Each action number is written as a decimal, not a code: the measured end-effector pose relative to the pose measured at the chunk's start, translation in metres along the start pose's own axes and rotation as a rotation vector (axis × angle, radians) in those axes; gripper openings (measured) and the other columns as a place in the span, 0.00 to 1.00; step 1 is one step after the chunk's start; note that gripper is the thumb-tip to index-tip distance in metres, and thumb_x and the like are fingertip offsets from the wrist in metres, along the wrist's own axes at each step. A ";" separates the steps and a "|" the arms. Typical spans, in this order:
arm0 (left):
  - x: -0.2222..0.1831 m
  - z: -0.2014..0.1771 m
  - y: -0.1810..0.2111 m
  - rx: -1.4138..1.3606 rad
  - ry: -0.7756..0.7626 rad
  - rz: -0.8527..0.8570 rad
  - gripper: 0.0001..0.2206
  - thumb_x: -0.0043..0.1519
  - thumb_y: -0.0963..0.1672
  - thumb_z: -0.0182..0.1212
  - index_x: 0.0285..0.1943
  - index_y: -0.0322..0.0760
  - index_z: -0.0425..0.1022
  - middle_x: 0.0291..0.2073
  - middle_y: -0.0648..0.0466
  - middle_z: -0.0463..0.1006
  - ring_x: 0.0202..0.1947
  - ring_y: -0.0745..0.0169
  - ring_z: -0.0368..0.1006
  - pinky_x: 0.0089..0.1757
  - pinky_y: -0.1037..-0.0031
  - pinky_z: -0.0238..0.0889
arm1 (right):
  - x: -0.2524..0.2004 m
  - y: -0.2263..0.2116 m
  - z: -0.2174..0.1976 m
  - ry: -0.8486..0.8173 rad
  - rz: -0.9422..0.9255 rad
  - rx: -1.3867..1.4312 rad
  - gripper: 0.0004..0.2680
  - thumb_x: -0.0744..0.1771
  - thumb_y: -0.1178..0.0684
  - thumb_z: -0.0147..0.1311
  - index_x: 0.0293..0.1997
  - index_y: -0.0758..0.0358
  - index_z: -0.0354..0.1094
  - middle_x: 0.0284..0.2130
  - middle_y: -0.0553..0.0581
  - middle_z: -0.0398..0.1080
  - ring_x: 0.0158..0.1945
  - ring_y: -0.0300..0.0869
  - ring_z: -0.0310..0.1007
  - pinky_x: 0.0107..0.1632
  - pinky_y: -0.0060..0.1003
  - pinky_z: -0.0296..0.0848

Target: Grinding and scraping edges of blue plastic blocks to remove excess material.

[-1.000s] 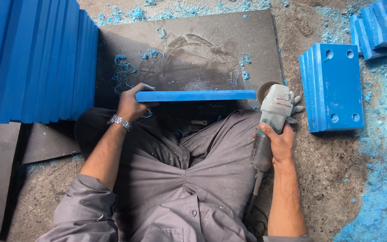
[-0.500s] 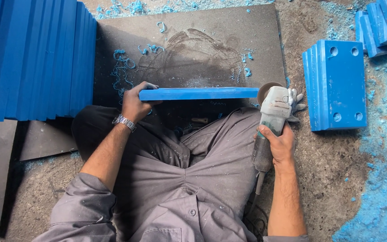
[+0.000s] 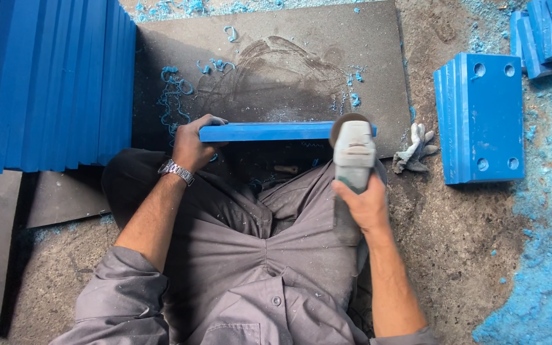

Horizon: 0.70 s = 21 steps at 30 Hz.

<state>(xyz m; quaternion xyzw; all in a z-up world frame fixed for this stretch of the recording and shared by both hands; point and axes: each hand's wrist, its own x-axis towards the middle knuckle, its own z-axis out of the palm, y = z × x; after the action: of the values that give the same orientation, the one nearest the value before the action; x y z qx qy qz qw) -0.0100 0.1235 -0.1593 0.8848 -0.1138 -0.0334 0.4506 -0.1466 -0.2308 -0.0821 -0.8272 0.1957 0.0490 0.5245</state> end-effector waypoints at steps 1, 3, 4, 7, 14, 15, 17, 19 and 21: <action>0.000 0.000 0.001 0.000 -0.002 0.003 0.15 0.54 0.41 0.74 0.50 0.41 0.79 0.46 0.52 0.84 0.45 0.56 0.82 0.43 0.69 0.74 | -0.002 -0.006 0.014 0.003 0.000 0.002 0.23 0.61 0.47 0.68 0.57 0.67 0.65 0.46 0.58 0.74 0.49 0.45 0.76 0.52 0.42 0.77; 0.000 -0.001 0.002 0.008 -0.013 -0.043 0.15 0.55 0.41 0.74 0.51 0.42 0.79 0.46 0.52 0.84 0.44 0.57 0.82 0.42 0.69 0.75 | -0.005 -0.019 0.044 -0.081 -0.080 -0.098 0.25 0.59 0.44 0.70 0.56 0.67 0.66 0.46 0.59 0.76 0.49 0.45 0.78 0.54 0.41 0.75; 0.000 0.000 0.001 0.009 -0.014 -0.039 0.15 0.55 0.41 0.74 0.51 0.42 0.79 0.46 0.52 0.84 0.44 0.57 0.82 0.42 0.69 0.75 | -0.006 -0.025 0.055 -0.078 -0.080 -0.096 0.25 0.59 0.44 0.70 0.56 0.67 0.66 0.46 0.59 0.76 0.49 0.45 0.78 0.54 0.41 0.75; 0.000 0.002 -0.001 0.023 -0.019 -0.034 0.15 0.55 0.40 0.72 0.51 0.42 0.79 0.46 0.52 0.84 0.44 0.57 0.82 0.42 0.69 0.75 | -0.007 -0.036 0.078 -0.174 -0.109 -0.068 0.25 0.59 0.44 0.71 0.56 0.67 0.65 0.46 0.60 0.76 0.50 0.44 0.77 0.54 0.39 0.74; 0.000 0.002 -0.002 0.003 -0.008 -0.040 0.15 0.55 0.40 0.73 0.51 0.42 0.79 0.45 0.52 0.84 0.44 0.56 0.82 0.42 0.68 0.74 | -0.001 -0.008 0.023 -0.047 0.043 0.103 0.23 0.59 0.44 0.69 0.54 0.67 0.67 0.41 0.60 0.76 0.40 0.43 0.79 0.45 0.38 0.79; 0.000 0.002 -0.002 -0.015 0.005 -0.015 0.15 0.54 0.40 0.74 0.50 0.42 0.79 0.45 0.52 0.84 0.45 0.56 0.82 0.43 0.69 0.74 | -0.001 -0.004 0.008 0.001 0.143 0.246 0.22 0.60 0.45 0.68 0.52 0.67 0.67 0.36 0.60 0.75 0.34 0.43 0.80 0.39 0.38 0.82; 0.000 0.003 -0.002 -0.024 0.009 -0.025 0.15 0.54 0.40 0.74 0.49 0.42 0.79 0.45 0.53 0.84 0.45 0.56 0.82 0.43 0.69 0.74 | 0.003 0.010 -0.021 0.071 0.142 0.301 0.20 0.61 0.47 0.67 0.52 0.68 0.66 0.34 0.58 0.74 0.32 0.44 0.79 0.36 0.39 0.81; 0.000 0.002 -0.001 -0.032 0.011 -0.030 0.15 0.53 0.40 0.74 0.49 0.42 0.79 0.45 0.53 0.84 0.45 0.56 0.82 0.43 0.69 0.74 | 0.005 0.019 -0.042 0.145 0.141 0.359 0.18 0.63 0.49 0.65 0.52 0.69 0.65 0.31 0.57 0.74 0.30 0.44 0.77 0.32 0.39 0.80; 0.001 0.004 0.002 -0.030 0.014 -0.066 0.16 0.52 0.40 0.75 0.49 0.43 0.79 0.44 0.53 0.84 0.45 0.57 0.82 0.43 0.68 0.74 | 0.004 0.024 -0.058 0.185 0.119 0.453 0.16 0.64 0.51 0.64 0.51 0.68 0.64 0.31 0.58 0.73 0.29 0.44 0.78 0.30 0.39 0.78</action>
<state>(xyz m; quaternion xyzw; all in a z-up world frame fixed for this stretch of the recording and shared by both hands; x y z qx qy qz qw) -0.0096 0.1192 -0.1598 0.8814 -0.0809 -0.0436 0.4634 -0.1593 -0.2923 -0.0774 -0.6764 0.2970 -0.0411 0.6727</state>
